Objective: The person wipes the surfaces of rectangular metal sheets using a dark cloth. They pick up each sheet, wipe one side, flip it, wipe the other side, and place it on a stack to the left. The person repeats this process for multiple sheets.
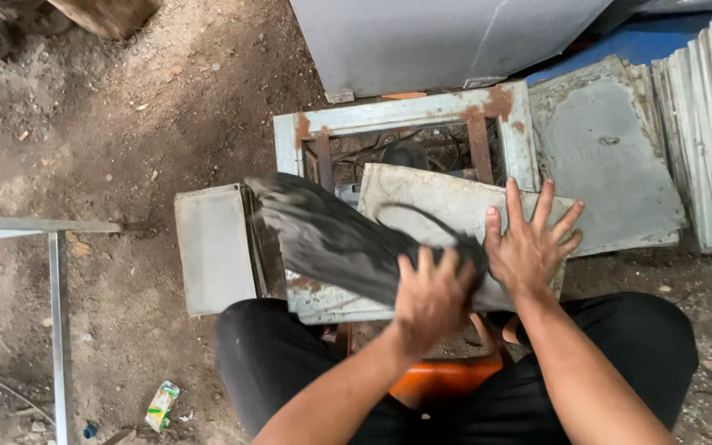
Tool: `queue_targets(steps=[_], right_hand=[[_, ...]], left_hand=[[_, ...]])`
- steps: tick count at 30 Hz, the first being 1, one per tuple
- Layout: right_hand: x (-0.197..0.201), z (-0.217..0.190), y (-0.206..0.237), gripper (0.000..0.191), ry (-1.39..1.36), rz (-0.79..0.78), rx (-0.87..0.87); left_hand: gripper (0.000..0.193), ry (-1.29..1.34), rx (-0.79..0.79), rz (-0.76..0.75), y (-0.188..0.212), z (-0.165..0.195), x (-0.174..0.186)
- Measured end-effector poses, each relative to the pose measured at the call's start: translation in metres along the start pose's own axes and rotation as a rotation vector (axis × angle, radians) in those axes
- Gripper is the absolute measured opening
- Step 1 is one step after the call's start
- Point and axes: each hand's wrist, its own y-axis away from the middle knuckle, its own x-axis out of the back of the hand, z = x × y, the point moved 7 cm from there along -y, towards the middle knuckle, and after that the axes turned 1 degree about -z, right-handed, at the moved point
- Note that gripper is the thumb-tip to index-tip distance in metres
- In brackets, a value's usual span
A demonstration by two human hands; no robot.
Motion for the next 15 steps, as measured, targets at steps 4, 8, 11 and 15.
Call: queue_targets(steps=[4, 8, 11, 15], right_hand=[[-0.007, 0.007, 0.005, 0.066, -0.013, 0.015, 0.045], [-0.010, 0.004, 0.004, 0.063, 0.008, 0.071, 0.061], [-0.011, -0.002, 0.002, 0.059, -0.006, 0.141, 0.056], [-0.012, -0.002, 0.003, 0.059, 0.024, 0.122, 0.042]], left_hand=[[0.045, 0.022, 0.034, 0.045, -0.004, -0.059, -0.022], [0.044, 0.050, 0.339, 0.288, -0.029, -0.155, -0.006], [0.038, -0.085, 0.431, 0.305, -0.039, -0.118, 0.003], [0.046, 0.115, 0.090, 0.390, -0.029, 0.003, -0.003]])
